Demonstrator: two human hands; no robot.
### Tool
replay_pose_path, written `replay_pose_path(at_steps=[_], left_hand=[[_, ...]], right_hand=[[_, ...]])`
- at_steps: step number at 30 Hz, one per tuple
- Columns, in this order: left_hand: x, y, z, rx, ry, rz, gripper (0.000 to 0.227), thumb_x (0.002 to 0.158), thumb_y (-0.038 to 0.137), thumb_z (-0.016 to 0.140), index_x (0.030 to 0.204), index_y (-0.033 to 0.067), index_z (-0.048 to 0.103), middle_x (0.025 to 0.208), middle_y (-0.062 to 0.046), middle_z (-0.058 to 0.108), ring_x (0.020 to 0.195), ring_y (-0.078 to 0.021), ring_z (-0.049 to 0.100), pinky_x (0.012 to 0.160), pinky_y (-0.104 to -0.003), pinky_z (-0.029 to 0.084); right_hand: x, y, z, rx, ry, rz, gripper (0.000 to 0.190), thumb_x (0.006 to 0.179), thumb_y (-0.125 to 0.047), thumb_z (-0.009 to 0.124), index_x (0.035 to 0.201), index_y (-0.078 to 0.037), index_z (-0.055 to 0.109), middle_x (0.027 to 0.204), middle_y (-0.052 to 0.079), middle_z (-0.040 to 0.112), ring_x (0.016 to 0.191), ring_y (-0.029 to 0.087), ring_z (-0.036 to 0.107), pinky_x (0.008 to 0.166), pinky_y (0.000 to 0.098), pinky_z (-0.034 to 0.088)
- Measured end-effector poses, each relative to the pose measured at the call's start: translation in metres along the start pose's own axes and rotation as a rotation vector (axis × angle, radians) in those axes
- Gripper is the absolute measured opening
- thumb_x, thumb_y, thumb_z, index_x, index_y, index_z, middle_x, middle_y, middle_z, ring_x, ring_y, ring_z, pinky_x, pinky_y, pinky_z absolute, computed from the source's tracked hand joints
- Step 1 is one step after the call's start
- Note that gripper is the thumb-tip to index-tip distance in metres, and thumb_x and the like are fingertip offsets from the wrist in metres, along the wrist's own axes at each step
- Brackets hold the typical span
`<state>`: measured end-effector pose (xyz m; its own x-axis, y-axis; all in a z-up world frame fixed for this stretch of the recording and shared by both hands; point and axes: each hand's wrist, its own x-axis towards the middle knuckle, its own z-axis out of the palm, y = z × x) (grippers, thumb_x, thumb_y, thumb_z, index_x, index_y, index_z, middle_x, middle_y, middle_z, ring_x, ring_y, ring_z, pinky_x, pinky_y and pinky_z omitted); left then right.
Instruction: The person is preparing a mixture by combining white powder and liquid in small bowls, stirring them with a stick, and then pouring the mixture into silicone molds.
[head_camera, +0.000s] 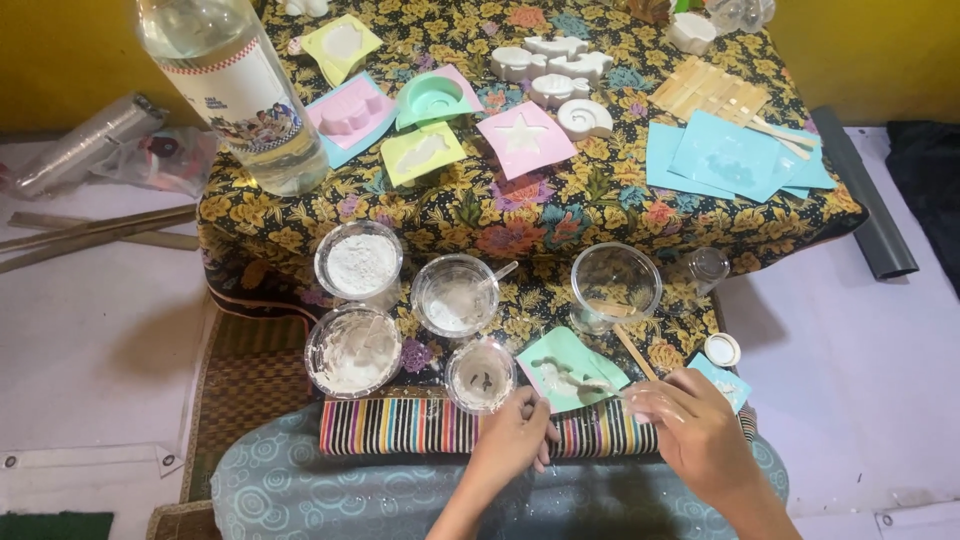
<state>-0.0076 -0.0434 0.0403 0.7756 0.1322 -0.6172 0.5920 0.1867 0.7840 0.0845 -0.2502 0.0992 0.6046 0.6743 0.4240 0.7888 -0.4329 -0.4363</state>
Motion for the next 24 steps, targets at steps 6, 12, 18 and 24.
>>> replay_pose_path(at_steps=[6,12,18,24], left_hand=[[-0.003,0.004,-0.001,0.047,-0.028,-0.02,0.021,0.105,0.017,0.052,0.112,-0.0006,0.06,0.075,-0.006,0.072,0.046,-0.0094,0.058,0.043,-0.022,0.05],[0.001,-0.001,-0.001,-0.017,-0.031,0.02,0.018,0.103,0.014,0.053,0.107,-0.0025,0.058,0.073,-0.008,0.071,0.043,-0.0117,0.057,0.04,-0.023,0.049],[0.009,-0.01,0.002,-0.095,-0.027,0.107,0.024,0.109,0.019,0.047,0.126,0.0023,0.046,0.071,-0.011,0.07,0.041,-0.0128,0.057,0.036,-0.024,0.049],[0.009,-0.014,0.022,-0.091,0.071,0.427,0.025,0.103,0.002,0.045,0.127,-0.0018,0.048,0.09,-0.014,0.067,0.068,-0.0156,0.072,0.062,-0.025,0.067]], right_hand=[[0.0,-0.006,0.0,-0.013,0.013,-0.026,0.014,0.079,-0.001,0.063,0.088,-0.007,0.071,0.097,0.0,0.077,0.075,0.018,0.054,0.069,0.0308,0.047],[-0.013,0.008,0.004,-0.036,0.024,-0.057,0.015,0.077,-0.002,0.066,0.087,-0.011,0.071,0.1,-0.006,0.078,0.079,0.017,0.055,0.07,0.0304,0.048],[-0.019,0.009,0.001,0.044,0.079,0.031,0.023,0.073,0.005,0.065,0.09,-0.01,0.069,0.102,0.0,0.079,0.077,0.016,0.061,0.07,0.0299,0.053],[-0.03,-0.006,0.001,0.232,0.354,0.155,0.012,0.089,0.009,0.053,0.097,0.003,0.059,0.102,0.018,0.074,0.095,0.027,0.071,0.091,0.0371,0.058]])
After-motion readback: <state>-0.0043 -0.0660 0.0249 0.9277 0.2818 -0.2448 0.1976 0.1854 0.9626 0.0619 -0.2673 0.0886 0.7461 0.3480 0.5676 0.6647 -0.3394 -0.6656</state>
